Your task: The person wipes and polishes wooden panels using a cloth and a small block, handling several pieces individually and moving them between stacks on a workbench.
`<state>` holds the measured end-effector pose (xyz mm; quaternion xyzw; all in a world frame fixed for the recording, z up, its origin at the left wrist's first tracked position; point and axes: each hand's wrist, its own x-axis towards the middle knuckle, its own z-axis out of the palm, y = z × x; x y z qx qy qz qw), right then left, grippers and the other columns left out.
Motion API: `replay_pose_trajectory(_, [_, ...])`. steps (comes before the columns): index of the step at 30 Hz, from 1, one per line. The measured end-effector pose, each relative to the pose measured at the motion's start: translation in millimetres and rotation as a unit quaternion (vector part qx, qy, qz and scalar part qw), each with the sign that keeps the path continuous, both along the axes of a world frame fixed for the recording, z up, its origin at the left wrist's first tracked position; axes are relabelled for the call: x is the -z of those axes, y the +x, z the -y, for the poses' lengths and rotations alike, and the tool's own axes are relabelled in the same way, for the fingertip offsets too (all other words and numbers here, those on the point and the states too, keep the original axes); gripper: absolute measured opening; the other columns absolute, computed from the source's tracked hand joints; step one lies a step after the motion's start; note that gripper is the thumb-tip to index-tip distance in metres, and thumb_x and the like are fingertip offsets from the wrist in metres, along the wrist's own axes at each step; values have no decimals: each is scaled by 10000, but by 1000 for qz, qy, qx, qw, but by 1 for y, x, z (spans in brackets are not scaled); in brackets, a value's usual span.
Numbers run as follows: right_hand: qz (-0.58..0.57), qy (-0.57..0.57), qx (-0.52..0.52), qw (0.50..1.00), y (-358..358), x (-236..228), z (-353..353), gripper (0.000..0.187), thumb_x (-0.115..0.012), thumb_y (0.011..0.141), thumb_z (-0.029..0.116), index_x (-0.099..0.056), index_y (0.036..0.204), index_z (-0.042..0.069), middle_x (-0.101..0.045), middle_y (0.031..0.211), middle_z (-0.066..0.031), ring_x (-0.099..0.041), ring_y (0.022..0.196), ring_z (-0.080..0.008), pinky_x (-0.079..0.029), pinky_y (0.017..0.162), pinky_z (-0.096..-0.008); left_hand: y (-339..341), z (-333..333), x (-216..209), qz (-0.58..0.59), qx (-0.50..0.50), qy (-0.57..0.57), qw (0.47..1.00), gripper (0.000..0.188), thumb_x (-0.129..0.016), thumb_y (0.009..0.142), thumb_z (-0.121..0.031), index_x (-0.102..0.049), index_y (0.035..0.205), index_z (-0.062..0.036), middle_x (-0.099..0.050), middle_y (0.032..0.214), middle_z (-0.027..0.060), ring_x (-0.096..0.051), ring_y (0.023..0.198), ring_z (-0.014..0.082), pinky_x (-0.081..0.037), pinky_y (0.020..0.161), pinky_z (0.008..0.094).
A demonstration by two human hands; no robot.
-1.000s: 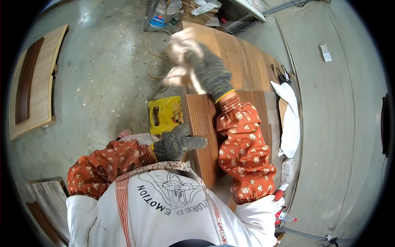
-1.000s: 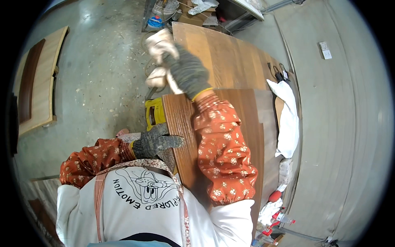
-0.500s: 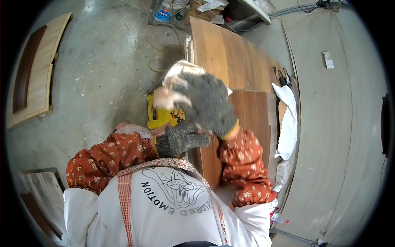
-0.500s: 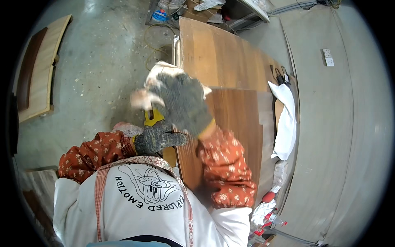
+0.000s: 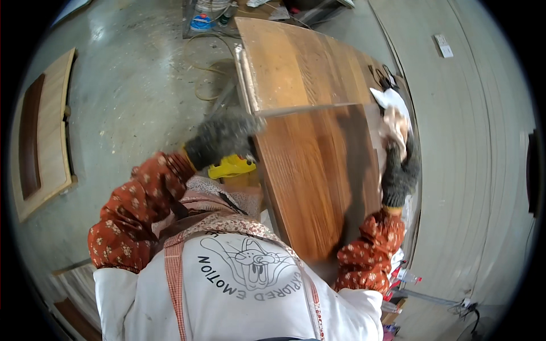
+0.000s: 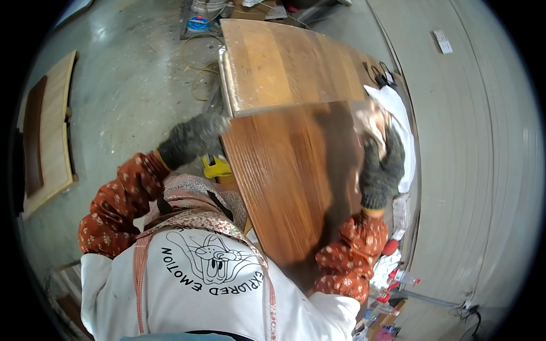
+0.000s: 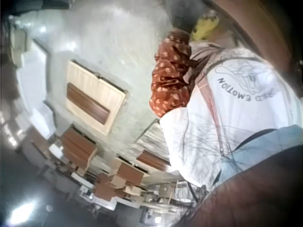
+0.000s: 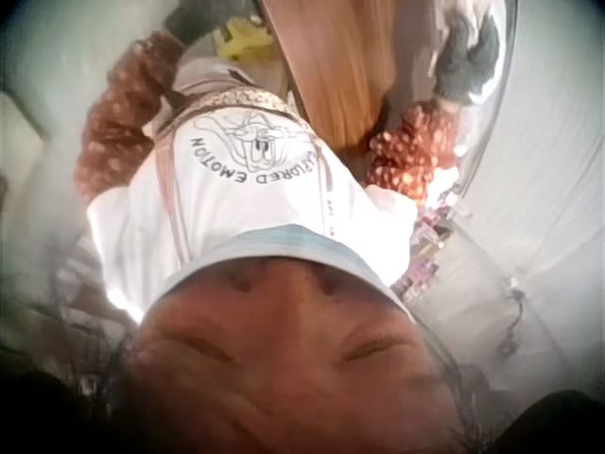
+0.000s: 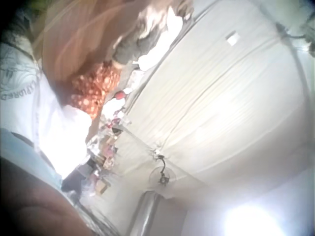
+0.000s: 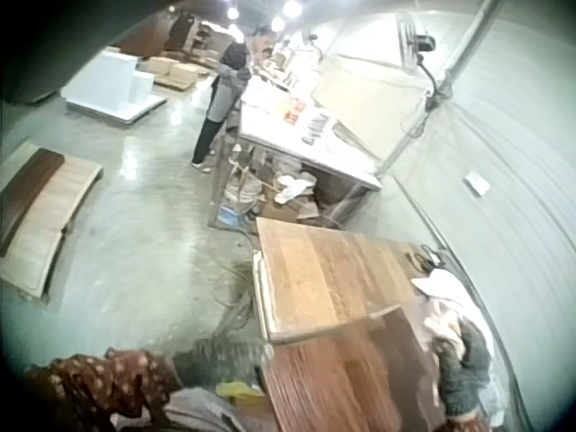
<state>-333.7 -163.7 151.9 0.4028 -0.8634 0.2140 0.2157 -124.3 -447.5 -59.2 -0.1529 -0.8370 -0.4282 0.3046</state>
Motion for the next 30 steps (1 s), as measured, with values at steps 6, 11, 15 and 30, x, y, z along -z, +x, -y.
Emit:
replay_pose_trajectory(6, [266,-100,201,938,26,48,-112,461,-634,878,267,-553,1241,-6,-629,1159,-115,-594,1037,-195,-453,918,-319,-49,43,-15,64,148,59,985,413,-630,843,-140,-571,1246,-70,-560,1283,107,-523,1197,257,-410,1021,382])
replay_pose_trajectory(11, [-12,166,168,972,76,56,-141,389,-473,949,277,-542,1284,90,-481,1351,-182,-471,1221,-372,-385,1010,-405,-31,31,-44,185,229,127,947,416,-602,837,-119,-567,1247,-54,-566,1274,131,-518,1204,271,-390,1039,391])
replay_pose_trajectory(15, [1,158,301,940,86,57,-136,328,-488,938,251,-575,1222,112,-545,1277,-157,-544,1062,-379,-452,862,-456,-25,8,-66,129,258,38,957,343,-546,882,-118,-581,1210,-23,-573,1261,146,-517,1203,267,-385,1043,378])
replay_pose_trajectory(30, [-8,128,489,863,266,64,-100,452,-530,906,384,-556,1249,90,-595,1178,-185,-568,1037,-395,-455,868,-457,-48,-33,-55,87,450,-126,880,396,-609,823,40,-588,1190,-106,-554,1233,146,-556,1111,310,-468,937,402])
